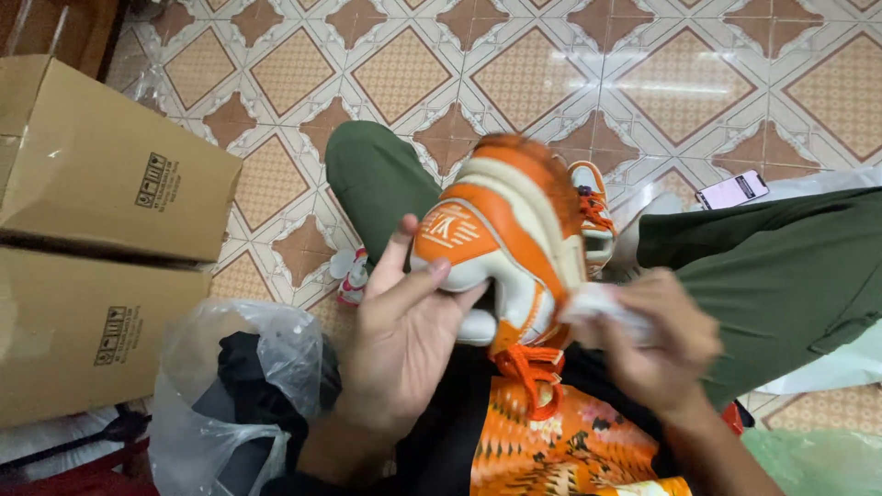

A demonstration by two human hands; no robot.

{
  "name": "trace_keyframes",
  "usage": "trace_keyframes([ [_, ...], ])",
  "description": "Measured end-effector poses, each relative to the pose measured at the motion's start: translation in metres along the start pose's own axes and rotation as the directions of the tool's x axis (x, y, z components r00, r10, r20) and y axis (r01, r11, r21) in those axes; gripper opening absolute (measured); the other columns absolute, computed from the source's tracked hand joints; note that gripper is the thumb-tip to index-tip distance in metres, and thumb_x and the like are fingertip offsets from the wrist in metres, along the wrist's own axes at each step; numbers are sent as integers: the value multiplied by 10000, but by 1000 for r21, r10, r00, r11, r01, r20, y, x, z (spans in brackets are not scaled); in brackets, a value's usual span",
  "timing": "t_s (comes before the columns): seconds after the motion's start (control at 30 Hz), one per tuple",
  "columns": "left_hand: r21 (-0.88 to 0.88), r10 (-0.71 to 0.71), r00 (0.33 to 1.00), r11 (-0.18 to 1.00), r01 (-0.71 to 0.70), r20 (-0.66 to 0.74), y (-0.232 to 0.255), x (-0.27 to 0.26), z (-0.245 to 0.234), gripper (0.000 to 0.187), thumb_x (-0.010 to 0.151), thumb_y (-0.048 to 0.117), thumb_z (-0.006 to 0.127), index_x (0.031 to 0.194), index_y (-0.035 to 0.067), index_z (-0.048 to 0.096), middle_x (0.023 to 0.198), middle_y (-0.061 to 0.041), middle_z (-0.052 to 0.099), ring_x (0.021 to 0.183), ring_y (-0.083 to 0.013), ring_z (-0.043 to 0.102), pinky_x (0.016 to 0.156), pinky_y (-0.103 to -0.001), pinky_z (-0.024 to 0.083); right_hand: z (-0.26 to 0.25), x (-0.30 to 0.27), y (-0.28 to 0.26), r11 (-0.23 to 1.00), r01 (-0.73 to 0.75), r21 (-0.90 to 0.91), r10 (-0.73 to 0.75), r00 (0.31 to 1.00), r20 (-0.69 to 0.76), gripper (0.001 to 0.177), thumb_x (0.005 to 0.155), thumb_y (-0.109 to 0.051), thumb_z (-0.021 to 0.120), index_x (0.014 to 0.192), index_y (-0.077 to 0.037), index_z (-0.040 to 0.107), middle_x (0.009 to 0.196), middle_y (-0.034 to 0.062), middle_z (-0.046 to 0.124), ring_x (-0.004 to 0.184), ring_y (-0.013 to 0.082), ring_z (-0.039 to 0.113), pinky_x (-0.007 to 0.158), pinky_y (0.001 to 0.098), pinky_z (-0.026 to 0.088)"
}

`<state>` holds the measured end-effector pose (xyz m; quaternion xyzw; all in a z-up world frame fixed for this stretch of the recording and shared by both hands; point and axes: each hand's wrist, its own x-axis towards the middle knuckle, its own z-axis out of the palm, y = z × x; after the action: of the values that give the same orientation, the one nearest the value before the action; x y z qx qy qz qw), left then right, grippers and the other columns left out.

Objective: The person is cleaning an orange and white sneaker by wiping it thoroughly with a white cloth while sitting on the floor.

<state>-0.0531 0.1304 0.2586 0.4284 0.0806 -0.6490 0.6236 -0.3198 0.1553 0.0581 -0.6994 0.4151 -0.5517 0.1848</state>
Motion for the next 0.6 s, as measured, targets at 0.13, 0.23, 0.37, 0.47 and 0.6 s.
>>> trace_keyframes([
  [0.13, 42, 50, 998, 998, -51, 24, -4, 53, -67, 501, 1090, -169, 618, 1417, 176, 460, 1479, -321, 718, 1429, -391, 723, 1285, -604, 583, 60, 13, -6, 998, 8, 69, -12, 998, 60, 162, 1114, -66, 870, 1237, 37, 845, 1072, 159, 875, 838, 331, 726, 885, 457, 559],
  [0.23, 122, 162, 979, 977, -177, 120, 12, 82, -102, 427, 1169, -35, 663, 1467, 216, 488, 1664, -167, 624, 1561, -344, 688, 1418, -647, 534, 82, 6, 5, 992, -27, 120, 26, 1000, 14, 140, 1011, -41, 984, 1125, 18, 928, 974, 183, 897, 738, 451, 763, 687, 548, 620],
  [0.37, 255, 172, 961, 940, -225, 217, 24, 107, -104, 350, 1244, 60, 640, 1445, 229, 409, 1606, -236, 598, 1556, -424, 684, 1405, -688, 537, 89, 14, -1, 989, -19, 149, 1, 992, 122, 89, 1011, -35, 964, 1082, -4, 920, 923, 168, 861, 725, 426, 736, 684, 521, 619],
  [0.47, 384, 230, 926, 860, -337, 299, 21, 131, -119, 414, 1254, 129, 705, 1504, 236, 393, 1524, -199, 564, 1462, -359, 705, 1347, -648, 581, 90, 25, -9, 995, 5, 95, -23, 982, 187, 74, 1028, -51, 955, 1065, -8, 907, 907, 165, 842, 736, 417, 739, 687, 514, 616],
  [0.6, 601, 354, 841, 589, -541, 409, 13, 155, -125, 710, 1184, 242, 898, 1634, 172, 353, 1519, -244, 583, 1364, -295, 711, 1205, -553, 655, 96, 40, -21, 995, 90, -39, -76, 957, 278, 91, 1005, 3, 956, 1065, -34, 900, 908, 124, 829, 769, 371, 750, 724, 473, 636],
])
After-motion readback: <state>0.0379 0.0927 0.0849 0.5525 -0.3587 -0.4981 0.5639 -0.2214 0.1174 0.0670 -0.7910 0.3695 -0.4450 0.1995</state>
